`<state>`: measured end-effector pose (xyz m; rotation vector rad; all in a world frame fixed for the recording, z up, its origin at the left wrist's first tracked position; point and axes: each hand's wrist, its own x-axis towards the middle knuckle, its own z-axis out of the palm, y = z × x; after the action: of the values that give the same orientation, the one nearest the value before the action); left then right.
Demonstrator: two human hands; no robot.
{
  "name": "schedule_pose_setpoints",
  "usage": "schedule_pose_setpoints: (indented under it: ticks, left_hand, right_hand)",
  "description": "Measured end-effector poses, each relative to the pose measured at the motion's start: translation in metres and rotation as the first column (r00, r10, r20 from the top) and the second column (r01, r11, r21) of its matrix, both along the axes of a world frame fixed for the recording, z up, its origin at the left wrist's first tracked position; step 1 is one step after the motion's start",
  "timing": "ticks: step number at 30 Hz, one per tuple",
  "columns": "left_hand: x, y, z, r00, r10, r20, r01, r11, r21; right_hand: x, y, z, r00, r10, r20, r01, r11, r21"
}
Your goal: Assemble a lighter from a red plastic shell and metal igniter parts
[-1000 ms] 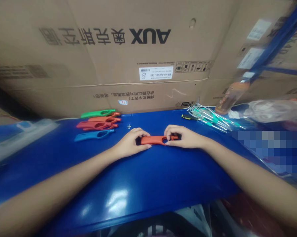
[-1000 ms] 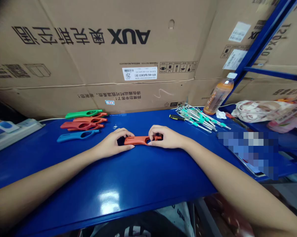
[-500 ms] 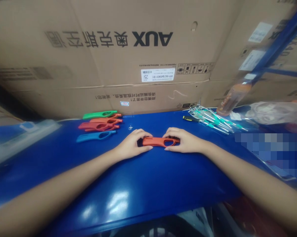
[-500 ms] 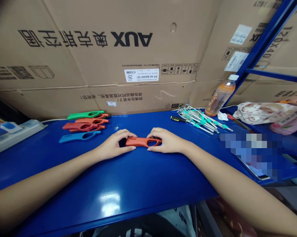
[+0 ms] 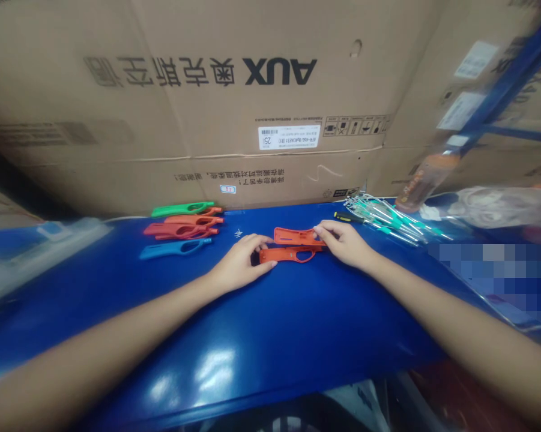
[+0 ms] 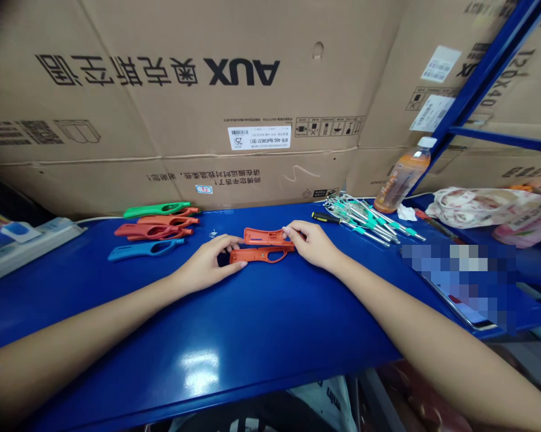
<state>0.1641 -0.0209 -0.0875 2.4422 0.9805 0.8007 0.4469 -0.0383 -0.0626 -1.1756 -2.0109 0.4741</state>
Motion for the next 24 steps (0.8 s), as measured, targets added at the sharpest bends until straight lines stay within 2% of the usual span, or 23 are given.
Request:
schedule_pose_setpoints:
  ticks: [1,3,5,7,9,11,13,15,18,20,24]
  left_hand:
    - [0.000,-0.001,0.001,1.000,0.009,-0.011,-0.009,1.000,0.012]
    - [0.000,-0.002,0.002,0.999,0.019,-0.026,-0.018,1.000,0.022]
    - [0.001,-0.002,0.003,0.999,0.024,-0.027,-0.024,1.000,0.018]
    - [0.001,-0.002,0.004,1.000,0.030,-0.010,-0.030,1.000,0.009]
    - [0.001,-0.003,0.006,0.999,0.040,0.035,-0.041,0.999,0.025]
    - [0.000,-0.006,0.010,0.996,0.028,0.082,-0.034,0.997,0.073]
    - [-0.001,-0.011,0.016,0.997,-0.032,0.075,0.022,0.991,0.132]
    - [-0.002,-0.016,0.021,0.992,-0.126,-0.011,0.127,0.979,0.158]
    - [-0.002,-0.021,0.024,0.958,-0.231,-0.167,0.252,0.960,0.119]
    - [-0.001,-0.021,0.023,0.951,-0.247,-0.187,0.266,0.961,0.081]
    - [0.001,-0.014,0.017,0.971,-0.231,-0.068,0.234,0.972,0.035]
  right_hand:
    - [0.002,-0.001,0.002,1.000,0.027,0.000,-0.027,0.999,-0.042]
    - [0.003,-0.004,0.006,0.983,0.170,0.064,-0.163,0.981,-0.102]
    - [0.002,-0.011,0.010,0.926,0.299,0.231,-0.283,0.954,-0.100]
    - [0.000,-0.017,0.012,0.868,0.289,0.404,-0.294,0.954,-0.052]
    - [-0.002,-0.021,0.013,0.848,0.222,0.482,-0.250,0.968,-0.008]
    - [-0.003,-0.022,0.012,0.863,0.198,0.464,-0.228,0.974,0.009]
    - [-0.003,-0.021,0.011,0.880,0.226,0.417,-0.251,0.968,0.006]
    - [-0.002,-0.019,0.010,0.881,0.282,0.380,-0.300,0.954,-0.012]
    - [-0.002,-0.016,0.008,0.873,0.324,0.364,-0.334,0.942,-0.037]
    - [-0.003,-0.015,0.006,0.878,0.322,0.354,-0.329,0.943,-0.041]
    - [-0.003,-0.016,0.005,0.890,0.321,0.324,-0.324,0.945,-0.047]
